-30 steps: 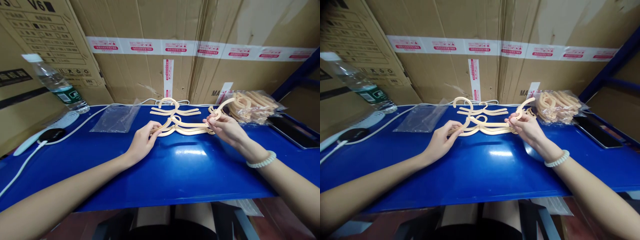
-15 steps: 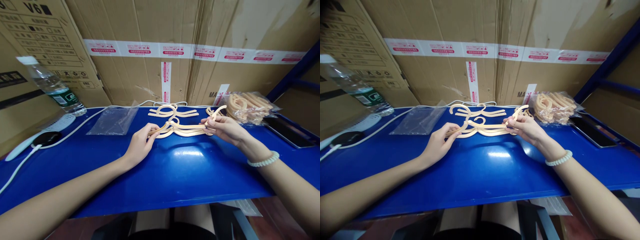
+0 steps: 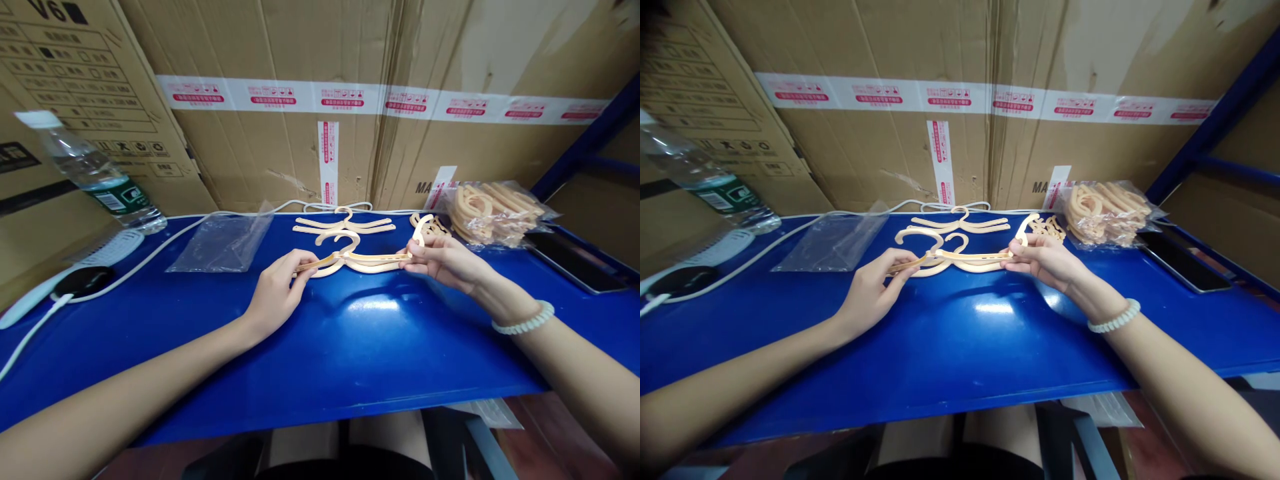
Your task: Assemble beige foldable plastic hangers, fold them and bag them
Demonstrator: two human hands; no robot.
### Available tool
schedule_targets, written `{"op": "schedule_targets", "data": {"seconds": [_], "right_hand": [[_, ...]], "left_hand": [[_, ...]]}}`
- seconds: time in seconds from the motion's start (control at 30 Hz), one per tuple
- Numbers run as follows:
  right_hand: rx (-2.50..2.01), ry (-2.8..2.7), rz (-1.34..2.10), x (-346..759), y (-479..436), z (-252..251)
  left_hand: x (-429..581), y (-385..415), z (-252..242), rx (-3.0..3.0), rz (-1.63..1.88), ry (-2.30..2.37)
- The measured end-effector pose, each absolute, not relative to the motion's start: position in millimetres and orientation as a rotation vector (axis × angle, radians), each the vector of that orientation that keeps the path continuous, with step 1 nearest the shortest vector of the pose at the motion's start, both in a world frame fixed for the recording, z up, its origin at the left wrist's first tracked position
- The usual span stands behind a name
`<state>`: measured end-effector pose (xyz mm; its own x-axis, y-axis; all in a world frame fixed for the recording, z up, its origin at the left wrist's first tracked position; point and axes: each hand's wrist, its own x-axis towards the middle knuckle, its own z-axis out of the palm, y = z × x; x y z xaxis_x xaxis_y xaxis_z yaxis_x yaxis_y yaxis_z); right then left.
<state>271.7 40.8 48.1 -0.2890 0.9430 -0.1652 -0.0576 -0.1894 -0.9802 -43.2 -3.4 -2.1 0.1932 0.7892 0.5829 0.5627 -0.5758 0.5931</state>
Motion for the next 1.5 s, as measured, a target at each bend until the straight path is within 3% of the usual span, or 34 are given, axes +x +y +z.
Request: {"op": "schedule_targets", "data": {"seconds": [0.5,0.77,0.9,1.23,1.5], "right_hand": [[-1.016,-1.265,1.273,259.6,34.4,41.6],[-0.980,-1.279,1.169,293.1,52.7,64.8],[-1.135,-1.467,1.053,325.2,62.2,78.3],[-1.447,-2.401,0.850,342.7,63.9,93.1],[-1.610,-2.584,0.757,343.5,71.0,77.9]], "left_hand": [[-42.2,-5.6,-6.2,2.138,1.285,1.310],[-48.1,-3.9,8.2,2.164,1.282,1.350],[-55.5,-1.8,17.4,2.375,1.252,1.348],[-60.3,-3.9,14.5,2.788,0.768,1.313],[-56.9,-4.9,6.8,2.901,0.752,1.219]]}}
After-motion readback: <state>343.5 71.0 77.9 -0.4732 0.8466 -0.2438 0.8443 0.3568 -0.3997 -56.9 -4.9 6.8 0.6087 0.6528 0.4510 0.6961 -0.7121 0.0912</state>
